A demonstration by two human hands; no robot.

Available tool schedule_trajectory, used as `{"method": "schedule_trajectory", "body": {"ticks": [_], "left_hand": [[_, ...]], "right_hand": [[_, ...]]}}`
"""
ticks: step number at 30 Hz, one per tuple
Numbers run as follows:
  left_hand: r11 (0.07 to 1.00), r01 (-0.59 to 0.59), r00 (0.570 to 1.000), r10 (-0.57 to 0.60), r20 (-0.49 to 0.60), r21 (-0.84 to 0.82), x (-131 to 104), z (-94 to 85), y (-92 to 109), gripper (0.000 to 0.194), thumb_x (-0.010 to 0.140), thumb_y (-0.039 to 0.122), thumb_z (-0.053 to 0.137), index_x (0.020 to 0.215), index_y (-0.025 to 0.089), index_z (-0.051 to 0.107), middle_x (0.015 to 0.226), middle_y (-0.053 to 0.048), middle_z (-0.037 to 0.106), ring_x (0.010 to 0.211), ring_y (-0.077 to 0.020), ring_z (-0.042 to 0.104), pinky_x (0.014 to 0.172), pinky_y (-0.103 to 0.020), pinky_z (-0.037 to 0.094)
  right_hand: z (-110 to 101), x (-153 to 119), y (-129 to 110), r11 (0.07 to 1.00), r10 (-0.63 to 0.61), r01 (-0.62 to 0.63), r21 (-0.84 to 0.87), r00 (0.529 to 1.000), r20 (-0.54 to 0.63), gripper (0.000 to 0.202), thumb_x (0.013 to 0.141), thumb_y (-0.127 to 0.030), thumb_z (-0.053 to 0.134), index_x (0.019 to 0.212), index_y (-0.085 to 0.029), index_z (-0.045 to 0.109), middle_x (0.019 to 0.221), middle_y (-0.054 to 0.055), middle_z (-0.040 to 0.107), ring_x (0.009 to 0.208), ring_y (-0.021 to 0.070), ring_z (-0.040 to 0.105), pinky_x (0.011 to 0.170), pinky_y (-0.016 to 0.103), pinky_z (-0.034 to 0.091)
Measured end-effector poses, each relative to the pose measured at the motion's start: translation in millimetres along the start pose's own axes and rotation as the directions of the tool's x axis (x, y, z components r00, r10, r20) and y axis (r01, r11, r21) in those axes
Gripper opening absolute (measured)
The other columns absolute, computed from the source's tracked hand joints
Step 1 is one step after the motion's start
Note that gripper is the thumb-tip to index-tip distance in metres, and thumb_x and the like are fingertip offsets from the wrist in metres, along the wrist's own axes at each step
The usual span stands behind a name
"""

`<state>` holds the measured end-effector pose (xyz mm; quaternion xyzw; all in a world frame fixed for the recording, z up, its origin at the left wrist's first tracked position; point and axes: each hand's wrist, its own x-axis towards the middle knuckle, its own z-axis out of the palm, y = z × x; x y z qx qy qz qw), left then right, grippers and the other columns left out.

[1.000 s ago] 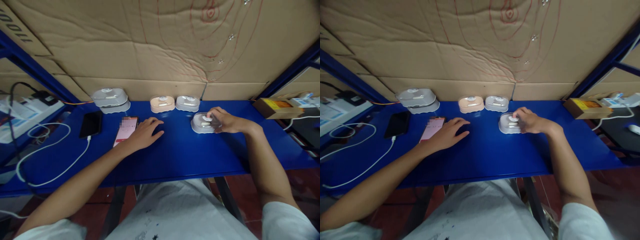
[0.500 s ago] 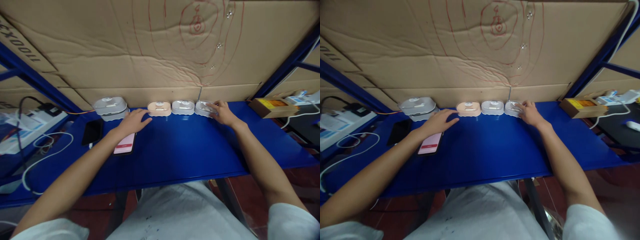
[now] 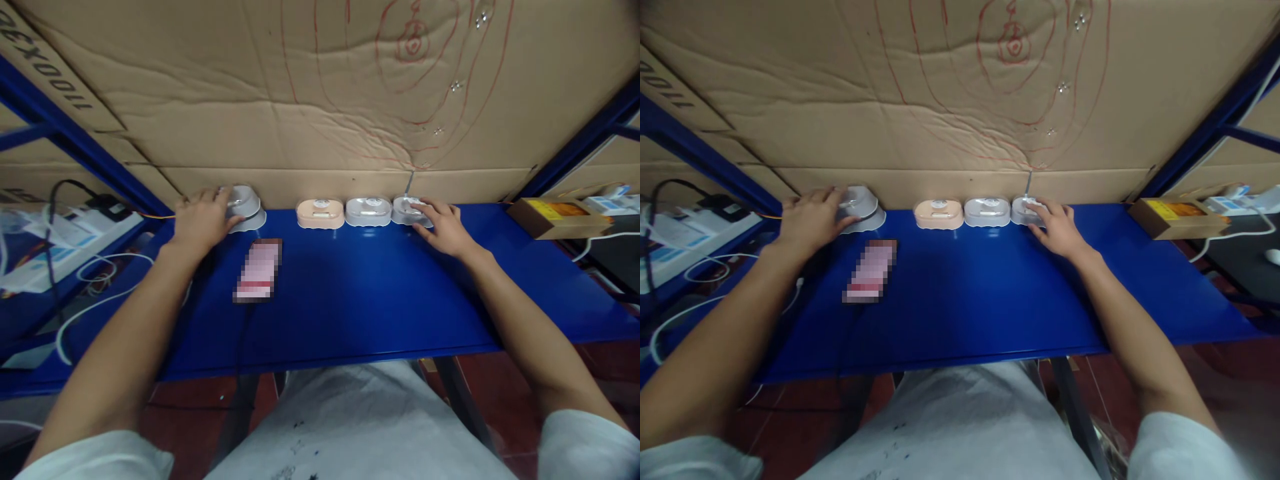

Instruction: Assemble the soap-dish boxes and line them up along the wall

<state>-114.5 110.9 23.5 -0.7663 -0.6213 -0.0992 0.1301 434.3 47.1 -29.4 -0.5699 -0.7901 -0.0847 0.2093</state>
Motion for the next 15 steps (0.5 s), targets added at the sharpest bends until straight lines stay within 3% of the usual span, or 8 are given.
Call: {"method": "schedule_trajectory", "body": {"ticks": [6, 13, 15], "left_hand": [[1.000, -0.024, 0.994, 0.025, -0.103, 0.009, -14.3, -2.3, 17.8, 0.085, 0.110, 0.066, 0.024, 0.170, 0.005, 0.024, 0.175, -0.032, 0.033, 0.157, -0.0447, 0.038, 0.124, -0.063, 0.028], [0.986, -0.165, 0.968, 0.167, -0.189, 0.026, -29.1, -26.2, 79.8, 0.073, 0.113, 0.057, 0.033, 0.175, 0.021, 0.017, 0.178, -0.022, 0.034, 0.160, -0.0409, 0.039, 0.124, -0.060, 0.033], [0.985, -0.170, 0.964, 0.173, -0.202, 0.030, -24.2, -30.7, 86.7, 0.071, 0.114, 0.055, 0.031, 0.174, 0.019, 0.018, 0.178, -0.022, 0.032, 0.162, -0.0402, 0.035, 0.125, -0.061, 0.032]], "right_hand": [[-8.0, -0.6, -22.7, 0.998, -0.058, 0.060, 0.021, 0.996, -0.062, 0.048, 0.108, -0.046, 0.048, 0.152, -0.028, 0.057, 0.160, 0.018, 0.057, 0.146, 0.0413, 0.054, 0.114, 0.062, 0.039], [-2.1, -1.4, -37.1, 0.989, -0.143, 0.144, 0.039, 0.990, -0.016, 0.047, 0.109, -0.042, 0.049, 0.151, -0.026, 0.056, 0.159, 0.019, 0.057, 0.149, 0.0399, 0.052, 0.116, 0.061, 0.039], [-0.4, -1.7, -38.4, 0.987, -0.156, 0.155, 0.048, 0.988, 0.005, 0.048, 0.108, -0.042, 0.049, 0.152, -0.026, 0.056, 0.160, 0.019, 0.056, 0.149, 0.0401, 0.052, 0.117, 0.062, 0.039]]}}
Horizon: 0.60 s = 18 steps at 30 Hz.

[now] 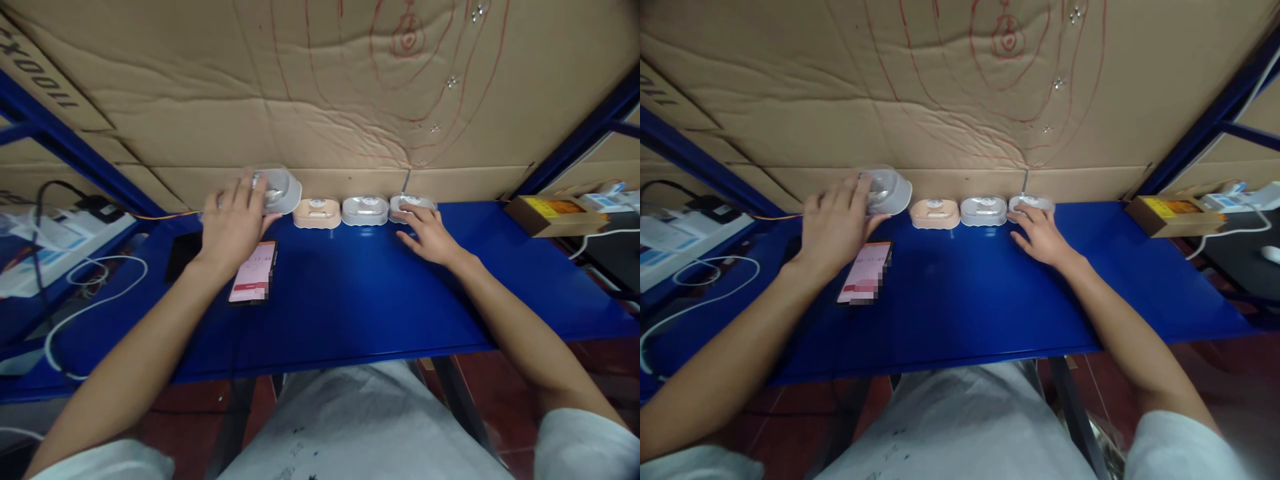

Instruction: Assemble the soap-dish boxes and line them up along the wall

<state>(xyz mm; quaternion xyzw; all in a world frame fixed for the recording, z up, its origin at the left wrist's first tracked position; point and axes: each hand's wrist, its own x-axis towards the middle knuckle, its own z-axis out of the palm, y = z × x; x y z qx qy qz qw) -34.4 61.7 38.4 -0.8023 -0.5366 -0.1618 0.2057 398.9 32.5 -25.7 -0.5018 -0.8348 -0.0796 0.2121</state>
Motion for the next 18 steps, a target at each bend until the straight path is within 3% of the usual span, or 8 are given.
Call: {"method": "schedule_trajectory", "body": {"ticks": [2, 7, 10, 14, 18], "left_hand": [[0.999, 0.049, 0.999, -0.049, 0.001, 0.002, 8.3, 0.2, -8.6, 0.071, 0.115, 0.055, 0.029, 0.172, 0.014, 0.021, 0.178, -0.026, 0.031, 0.162, -0.0407, 0.032, 0.125, -0.062, 0.029], [0.983, 0.181, 0.975, -0.180, 0.129, 0.001, 18.3, 9.4, -63.4, 0.077, 0.112, 0.060, 0.029, 0.170, 0.010, 0.026, 0.176, -0.028, 0.033, 0.158, -0.0447, 0.037, 0.126, -0.067, 0.024], [0.982, 0.186, 0.965, -0.186, 0.185, 0.015, 15.9, 16.1, -87.2, 0.080, 0.111, 0.065, 0.023, 0.169, 0.010, 0.029, 0.176, -0.028, 0.033, 0.157, -0.0449, 0.038, 0.126, -0.068, 0.025], [0.986, 0.165, 0.949, -0.159, 0.273, -0.001, 12.7, 27.6, -100.3, 0.079, 0.111, 0.062, 0.030, 0.167, 0.007, 0.033, 0.174, -0.029, 0.036, 0.155, -0.0467, 0.041, 0.124, -0.068, 0.029], [0.987, 0.160, 0.942, -0.143, 0.305, -0.030, 10.1, 38.7, -106.3, 0.070, 0.111, 0.049, 0.045, 0.167, 0.008, 0.033, 0.176, -0.026, 0.034, 0.158, -0.0415, 0.038, 0.127, -0.064, 0.029]], "right_hand": [[-0.1, 0.0, 0.0, 1.000, 0.009, -0.009, 0.001, 1.000, 0.021, 0.049, 0.108, -0.043, 0.047, 0.154, -0.027, 0.055, 0.161, 0.018, 0.056, 0.149, 0.0404, 0.051, 0.117, 0.062, 0.038], [-1.7, -0.4, 4.8, 0.995, 0.094, -0.093, -0.026, 0.994, 0.053, 0.054, 0.108, -0.045, 0.046, 0.159, -0.031, 0.050, 0.165, 0.017, 0.051, 0.152, 0.0429, 0.047, 0.117, 0.065, 0.035], [1.1, -1.9, 11.3, 0.987, 0.151, -0.148, -0.063, 0.988, 0.038, 0.057, 0.106, -0.045, 0.049, 0.161, -0.030, 0.048, 0.166, 0.018, 0.049, 0.151, 0.0454, 0.045, 0.117, 0.068, 0.033], [6.7, -4.4, 21.8, 0.977, 0.196, -0.194, -0.087, 0.980, 0.026, 0.059, 0.105, -0.048, 0.050, 0.161, -0.028, 0.046, 0.166, 0.021, 0.046, 0.150, 0.0456, 0.045, 0.115, 0.069, 0.034], [10.6, -5.7, 28.6, 0.973, 0.209, -0.203, -0.106, 0.977, 0.047, 0.059, 0.105, -0.050, 0.049, 0.158, -0.027, 0.048, 0.168, 0.023, 0.043, 0.152, 0.0468, 0.043, 0.114, 0.071, 0.035]]}}
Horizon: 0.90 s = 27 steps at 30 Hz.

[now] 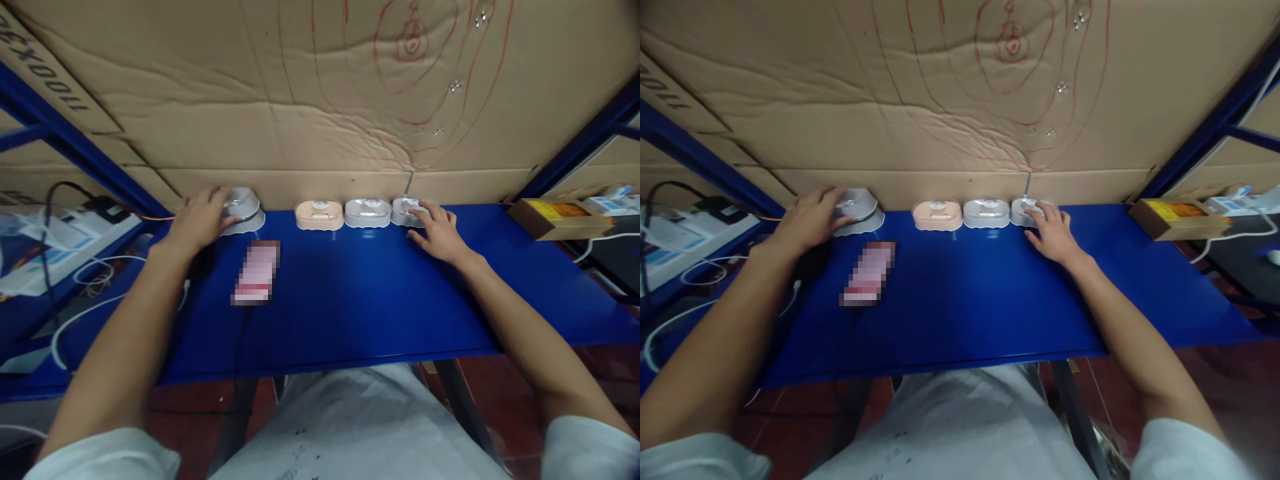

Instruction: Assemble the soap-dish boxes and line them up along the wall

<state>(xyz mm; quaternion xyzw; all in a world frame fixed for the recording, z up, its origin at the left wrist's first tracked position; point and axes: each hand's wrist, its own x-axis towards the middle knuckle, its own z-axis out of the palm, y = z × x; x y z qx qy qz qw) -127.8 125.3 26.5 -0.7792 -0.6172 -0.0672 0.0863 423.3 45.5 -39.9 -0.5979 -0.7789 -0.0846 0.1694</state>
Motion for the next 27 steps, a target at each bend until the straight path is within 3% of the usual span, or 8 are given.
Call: {"method": "schedule_trajectory", "body": {"ticks": [4, 7, 12, 15, 18, 23, 27], "left_hand": [[0.999, -0.021, 0.999, 0.021, -0.030, -0.026, -4.3, 1.9, 2.4, 0.072, 0.111, 0.046, 0.048, 0.169, 0.007, 0.029, 0.176, -0.030, 0.030, 0.164, -0.0439, 0.026, 0.126, -0.075, 0.021], [0.998, -0.054, 0.996, 0.050, -0.078, -0.042, -8.2, -1.9, 17.1, 0.076, 0.110, 0.049, 0.049, 0.170, 0.007, 0.027, 0.178, -0.034, 0.021, 0.167, -0.0495, 0.017, 0.123, -0.082, 0.015], [0.973, -0.223, 0.972, 0.217, -0.087, -0.063, -6.2, -4.0, 66.6, 0.070, 0.109, 0.049, 0.049, 0.171, 0.024, 0.031, 0.181, -0.020, 0.028, 0.167, -0.0368, 0.025, 0.132, -0.064, 0.016], [0.931, -0.357, 0.933, 0.352, -0.071, -0.081, 0.0, 1.4, 98.4, 0.068, 0.107, 0.046, 0.050, 0.169, 0.022, 0.037, 0.180, -0.019, 0.029, 0.168, -0.0373, 0.024, 0.133, -0.062, 0.015], [0.913, -0.395, 0.918, 0.396, -0.013, -0.096, 7.7, 9.1, 118.6, 0.068, 0.107, 0.043, 0.051, 0.170, 0.022, 0.036, 0.181, -0.020, 0.028, 0.168, -0.0376, 0.023, 0.132, -0.061, 0.017], [0.913, -0.393, 0.913, 0.402, 0.074, -0.109, 14.9, 18.2, 124.1, 0.071, 0.108, 0.042, 0.051, 0.172, 0.019, 0.032, 0.182, -0.021, 0.023, 0.169, -0.0399, 0.020, 0.132, -0.062, 0.017], [0.895, -0.418, 0.898, 0.433, 0.078, -0.156, 11.5, 20.8, 120.1, 0.069, 0.107, 0.041, 0.053, 0.170, 0.017, 0.037, 0.177, -0.024, 0.034, 0.166, -0.0420, 0.028, 0.129, -0.067, 0.021]], "right_hand": [[5.2, -0.6, 2.6, 0.999, 0.036, -0.036, -0.014, 0.999, 0.021, 0.063, 0.103, -0.052, 0.052, 0.161, -0.026, 0.045, 0.174, 0.023, 0.036, 0.158, 0.0488, 0.036, 0.117, 0.077, 0.032], [9.0, -1.6, 4.3, 0.997, 0.078, -0.078, -0.004, 0.997, 0.029, 0.071, 0.102, -0.050, 0.053, 0.167, -0.027, 0.035, 0.178, 0.021, 0.031, 0.162, 0.0511, 0.029, 0.118, 0.083, 0.028], [9.7, -2.2, 6.2, 0.995, 0.095, -0.094, -0.014, 0.993, 0.068, 0.077, 0.102, -0.053, 0.053, 0.171, -0.029, 0.028, 0.177, 0.020, 0.034, 0.162, 0.0516, 0.029, 0.119, 0.086, 0.025], [9.7, -2.3, 6.7, 0.994, 0.105, -0.105, -0.015, 0.991, 0.077, 0.077, 0.103, -0.054, 0.052, 0.171, -0.028, 0.027, 0.178, 0.020, 0.031, 0.163, 0.0516, 0.028, 0.121, 0.085, 0.024], [10.8, -2.8, 6.4, 0.995, 0.096, -0.095, -0.006, 0.993, 0.070, 0.080, 0.102, -0.053, 0.054, 0.172, -0.029, 0.024, 0.179, 0.020, 0.030, 0.164, 0.0516, 0.026, 0.121, 0.086, 0.022], [10.7, -2.9, 3.6, 0.994, 0.106, -0.105, -0.021, 0.989, 0.099, 0.080, 0.102, -0.052, 0.053, 0.172, -0.027, 0.022, 0.180, 0.021, 0.025, 0.165, 0.0512, 0.023, 0.123, 0.085, 0.021], [7.2, -1.7, -0.4, 0.993, 0.112, -0.108, -0.035, 0.988, 0.107, 0.082, 0.103, -0.051, 0.054, 0.173, -0.024, 0.020, 0.181, 0.023, 0.022, 0.166, 0.0504, 0.022, 0.124, 0.083, 0.020]]}}
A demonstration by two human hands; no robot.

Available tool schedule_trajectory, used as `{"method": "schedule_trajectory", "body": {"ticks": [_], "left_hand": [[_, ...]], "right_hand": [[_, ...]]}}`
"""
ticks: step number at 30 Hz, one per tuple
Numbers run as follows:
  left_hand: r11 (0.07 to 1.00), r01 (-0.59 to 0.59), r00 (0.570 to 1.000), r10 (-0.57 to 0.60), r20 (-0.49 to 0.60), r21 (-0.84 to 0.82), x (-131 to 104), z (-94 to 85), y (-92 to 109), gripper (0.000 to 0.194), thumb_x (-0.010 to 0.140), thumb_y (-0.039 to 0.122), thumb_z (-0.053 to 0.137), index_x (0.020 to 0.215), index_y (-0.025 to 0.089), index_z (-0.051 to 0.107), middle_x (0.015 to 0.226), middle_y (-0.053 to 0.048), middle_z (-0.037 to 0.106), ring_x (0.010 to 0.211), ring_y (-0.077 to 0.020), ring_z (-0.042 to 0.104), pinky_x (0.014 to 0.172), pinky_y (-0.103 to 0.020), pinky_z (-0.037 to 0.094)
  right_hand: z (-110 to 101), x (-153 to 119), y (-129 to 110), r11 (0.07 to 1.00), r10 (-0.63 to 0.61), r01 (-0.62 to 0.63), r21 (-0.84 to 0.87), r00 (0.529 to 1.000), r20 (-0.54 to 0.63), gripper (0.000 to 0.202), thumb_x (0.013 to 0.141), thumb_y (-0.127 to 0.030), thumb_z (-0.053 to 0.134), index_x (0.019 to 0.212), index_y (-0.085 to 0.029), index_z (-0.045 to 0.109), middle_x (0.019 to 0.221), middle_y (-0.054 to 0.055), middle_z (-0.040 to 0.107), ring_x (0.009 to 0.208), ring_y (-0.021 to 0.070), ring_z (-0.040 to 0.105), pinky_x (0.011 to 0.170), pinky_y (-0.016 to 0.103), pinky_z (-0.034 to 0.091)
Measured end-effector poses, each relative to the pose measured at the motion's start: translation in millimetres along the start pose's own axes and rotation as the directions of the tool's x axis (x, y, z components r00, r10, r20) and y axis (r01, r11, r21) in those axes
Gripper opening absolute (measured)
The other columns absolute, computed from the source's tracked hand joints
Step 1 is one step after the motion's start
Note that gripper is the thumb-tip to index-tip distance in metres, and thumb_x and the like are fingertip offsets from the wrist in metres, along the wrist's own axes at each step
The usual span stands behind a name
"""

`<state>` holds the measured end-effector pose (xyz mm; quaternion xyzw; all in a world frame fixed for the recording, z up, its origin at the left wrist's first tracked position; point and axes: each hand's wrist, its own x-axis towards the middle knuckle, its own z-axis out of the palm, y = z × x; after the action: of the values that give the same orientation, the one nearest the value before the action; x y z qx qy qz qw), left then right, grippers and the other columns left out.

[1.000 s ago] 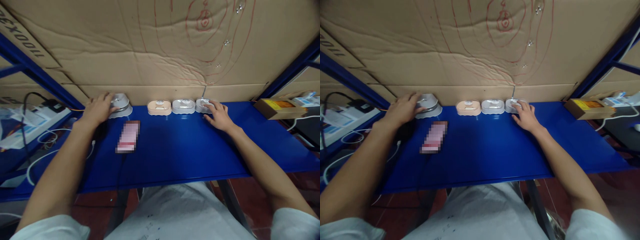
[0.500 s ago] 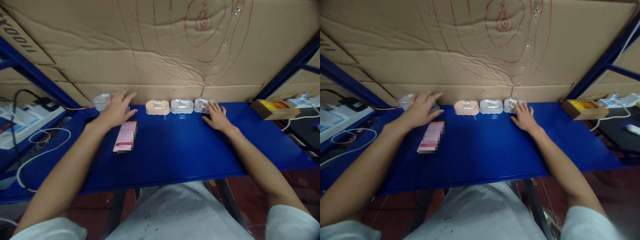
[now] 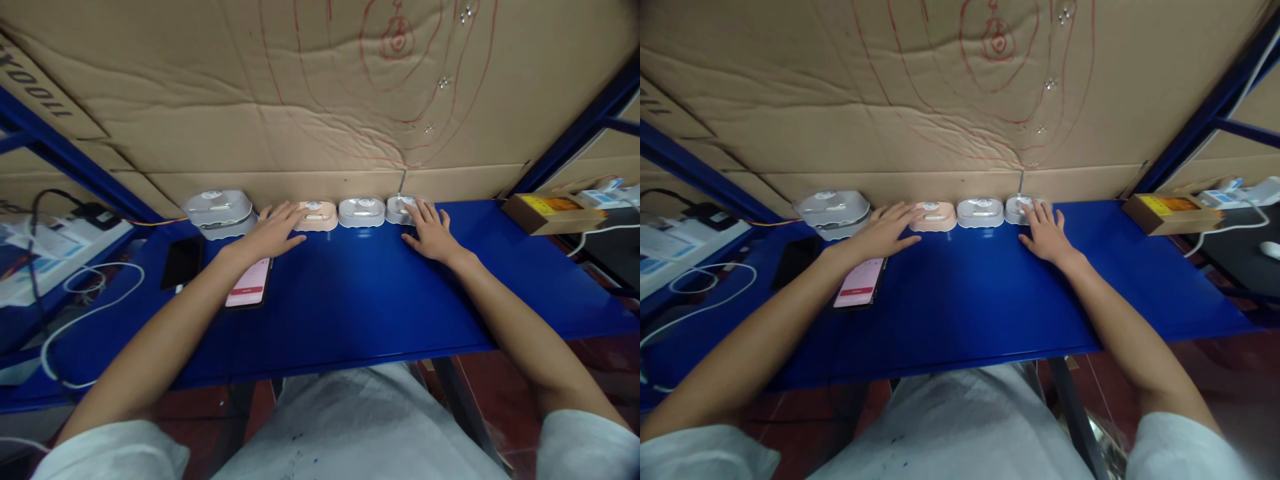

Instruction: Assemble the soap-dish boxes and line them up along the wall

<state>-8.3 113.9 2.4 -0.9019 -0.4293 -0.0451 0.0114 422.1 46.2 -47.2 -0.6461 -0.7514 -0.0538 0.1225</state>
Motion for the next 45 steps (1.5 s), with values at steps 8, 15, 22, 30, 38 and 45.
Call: {"method": "schedule_trajectory", "body": {"ticks": [8, 15, 22, 30, 38, 45], "left_hand": [[0.956, -0.197, 0.978, 0.176, -0.113, -0.217, -44.9, 1.3, 37.8, 0.044, 0.106, 0.038, 0.056, 0.148, 0.029, 0.061, 0.150, -0.012, 0.058, 0.137, -0.0297, 0.061, 0.115, -0.047, 0.049], [0.892, -0.290, 0.956, 0.258, -0.138, -0.348, -75.5, 5.1, 65.7, 0.041, 0.101, 0.046, 0.070, 0.139, 0.030, 0.066, 0.137, -0.010, 0.064, 0.127, -0.0316, 0.063, 0.110, -0.047, 0.054], [0.896, -0.223, 0.975, 0.210, -0.076, -0.385, -77.2, 17.0, 58.4, 0.058, 0.099, 0.052, 0.070, 0.154, 0.035, 0.059, 0.177, -0.010, 0.034, 0.153, -0.0377, 0.050, 0.125, -0.053, 0.044], [0.782, -0.254, 0.953, 0.303, -0.008, -0.570, -78.7, 12.6, 70.4, 0.062, 0.099, 0.045, 0.073, 0.158, 0.037, 0.055, 0.178, -0.009, 0.035, 0.155, -0.0348, 0.049, 0.122, -0.047, 0.048], [0.763, -0.218, 0.974, 0.212, -0.084, -0.608, -77.8, 24.5, 93.3, 0.096, 0.089, 0.048, 0.082, 0.168, 0.025, 0.032, 0.169, -0.019, 0.049, 0.153, -0.0407, 0.049, 0.123, -0.055, 0.040], [0.743, -0.193, 0.979, 0.188, -0.077, -0.641, -78.6, 24.1, 89.0, 0.103, 0.081, 0.043, 0.086, 0.165, 0.023, 0.031, 0.166, -0.020, 0.050, 0.145, -0.0405, 0.057, 0.119, -0.051, 0.043]], "right_hand": [[-15.4, -12.0, -51.3, 0.966, -0.243, 0.248, 0.073, 0.968, -0.071, 0.076, 0.108, -0.057, 0.046, 0.174, -0.031, 0.018, 0.182, 0.015, 0.023, 0.168, 0.0406, 0.022, 0.130, 0.069, 0.022], [-17.7, -4.6, -31.6, 0.991, 0.064, -0.029, 0.130, 0.959, -0.276, 0.066, 0.108, -0.066, 0.039, 0.157, -0.025, 0.050, 0.165, 0.022, 0.048, 0.152, 0.0464, 0.046, 0.121, 0.072, 0.034], [-1.1, 13.5, 26.7, 0.941, 0.274, -0.200, 0.274, 0.925, -0.264, 0.068, 0.104, -0.069, 0.036, 0.137, -0.015, 0.064, 0.135, 0.027, 0.064, 0.118, 0.0418, 0.068, 0.105, 0.065, 0.054], [-12.7, -1.5, -33.7, 0.932, -0.114, 0.175, 0.317, 0.973, -0.202, 0.067, 0.109, -0.066, 0.037, 0.160, -0.023, 0.048, 0.160, 0.018, 0.058, 0.150, 0.0393, 0.054, 0.125, 0.065, 0.041], [-23.8, -44.9, -118.3, 0.602, -0.695, 0.615, 0.509, 0.718, -0.044, 0.086, 0.095, -0.069, 0.073, 0.167, -0.033, 0.042, 0.173, 0.013, 0.043, 0.159, 0.0374, 0.044, 0.128, 0.059, 0.042], [-13.6, -34.4, -102.6, 0.564, -0.581, 0.517, 0.644, 0.802, -0.136, 0.064, 0.106, -0.059, 0.062, 0.161, -0.031, 0.048, 0.156, 0.013, 0.063, 0.143, 0.0314, 0.062, 0.119, 0.050, 0.052]]}}
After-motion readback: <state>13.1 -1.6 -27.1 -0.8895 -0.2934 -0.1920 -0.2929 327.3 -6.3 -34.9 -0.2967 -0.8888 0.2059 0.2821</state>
